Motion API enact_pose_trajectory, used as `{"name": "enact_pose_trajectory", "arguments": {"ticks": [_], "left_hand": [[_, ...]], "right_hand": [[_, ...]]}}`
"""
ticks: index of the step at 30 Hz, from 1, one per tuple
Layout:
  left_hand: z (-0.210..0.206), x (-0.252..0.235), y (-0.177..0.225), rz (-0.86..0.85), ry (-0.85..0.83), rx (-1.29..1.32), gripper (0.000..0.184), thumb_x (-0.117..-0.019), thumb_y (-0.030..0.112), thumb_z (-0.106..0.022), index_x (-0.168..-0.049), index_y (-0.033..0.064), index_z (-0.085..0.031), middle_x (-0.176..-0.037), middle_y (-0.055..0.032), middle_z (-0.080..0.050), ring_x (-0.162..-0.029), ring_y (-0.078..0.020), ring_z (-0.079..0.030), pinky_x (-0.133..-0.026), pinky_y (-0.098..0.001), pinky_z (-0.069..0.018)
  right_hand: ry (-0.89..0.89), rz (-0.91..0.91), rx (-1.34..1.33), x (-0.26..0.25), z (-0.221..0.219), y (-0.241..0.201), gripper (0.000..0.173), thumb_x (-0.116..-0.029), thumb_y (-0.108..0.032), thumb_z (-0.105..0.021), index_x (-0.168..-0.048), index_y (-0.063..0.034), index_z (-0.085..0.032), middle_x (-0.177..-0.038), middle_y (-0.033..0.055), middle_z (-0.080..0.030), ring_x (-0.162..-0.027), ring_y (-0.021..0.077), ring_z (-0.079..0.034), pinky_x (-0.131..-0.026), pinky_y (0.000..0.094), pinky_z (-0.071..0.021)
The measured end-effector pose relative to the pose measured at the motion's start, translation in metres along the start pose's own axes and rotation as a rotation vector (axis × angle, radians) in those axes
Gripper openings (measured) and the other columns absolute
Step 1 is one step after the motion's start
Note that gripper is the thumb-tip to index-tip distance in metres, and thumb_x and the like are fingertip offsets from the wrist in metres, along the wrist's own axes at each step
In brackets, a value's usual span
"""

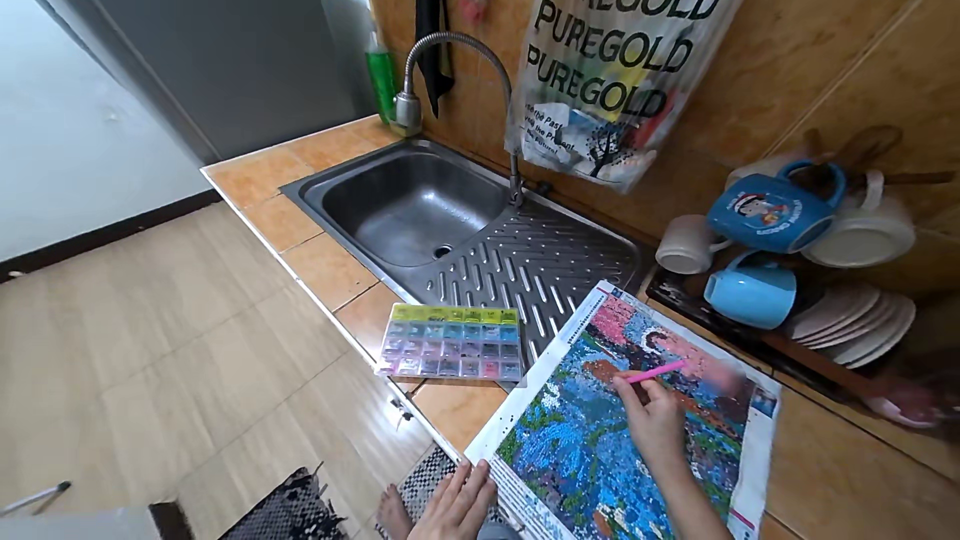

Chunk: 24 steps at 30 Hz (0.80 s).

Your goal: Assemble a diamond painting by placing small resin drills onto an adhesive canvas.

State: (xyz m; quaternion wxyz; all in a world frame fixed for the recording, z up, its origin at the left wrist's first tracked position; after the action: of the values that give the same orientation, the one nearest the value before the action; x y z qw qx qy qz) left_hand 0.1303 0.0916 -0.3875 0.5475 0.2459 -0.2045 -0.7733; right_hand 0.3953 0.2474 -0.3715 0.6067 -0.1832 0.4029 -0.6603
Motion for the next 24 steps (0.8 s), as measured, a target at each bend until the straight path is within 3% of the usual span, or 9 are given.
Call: {"name": "enact_pose_trajectory", "arguments": {"ticks": [24], "left_hand": [[-0.0023, 0.001, 0.0, -0.003, 0.038, -0.012, 0.035, -0.0924, -0.007, -0.055, -0.124, -0.0028, -0.07, -0.139, -0.02, -0.063, -0.13, -0.0433, -0.059, -0.107, -0.0538, -0.048]], "right_hand": [[-0.015, 0.045, 0.051, 0.0029, 0.0001, 0.0015, 0.018, -0.0965, -0.007, -0.062, -0.098, 0.0079, -0.072, -0.09, 0.0222, -0.07, -0.082, 0.0357, -0.068, -0.079, 0.0575, -0.0506]]}}
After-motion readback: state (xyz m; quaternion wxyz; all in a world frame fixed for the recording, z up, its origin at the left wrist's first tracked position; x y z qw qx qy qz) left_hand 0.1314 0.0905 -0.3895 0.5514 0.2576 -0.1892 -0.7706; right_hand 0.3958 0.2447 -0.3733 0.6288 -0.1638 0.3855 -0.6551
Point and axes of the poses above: each hand's wrist, its own x-axis away from the middle knuckle, its own z-axis out of the back of the hand, y = z × x, the point moved 1 cm from there along -x, towards the middle knuckle
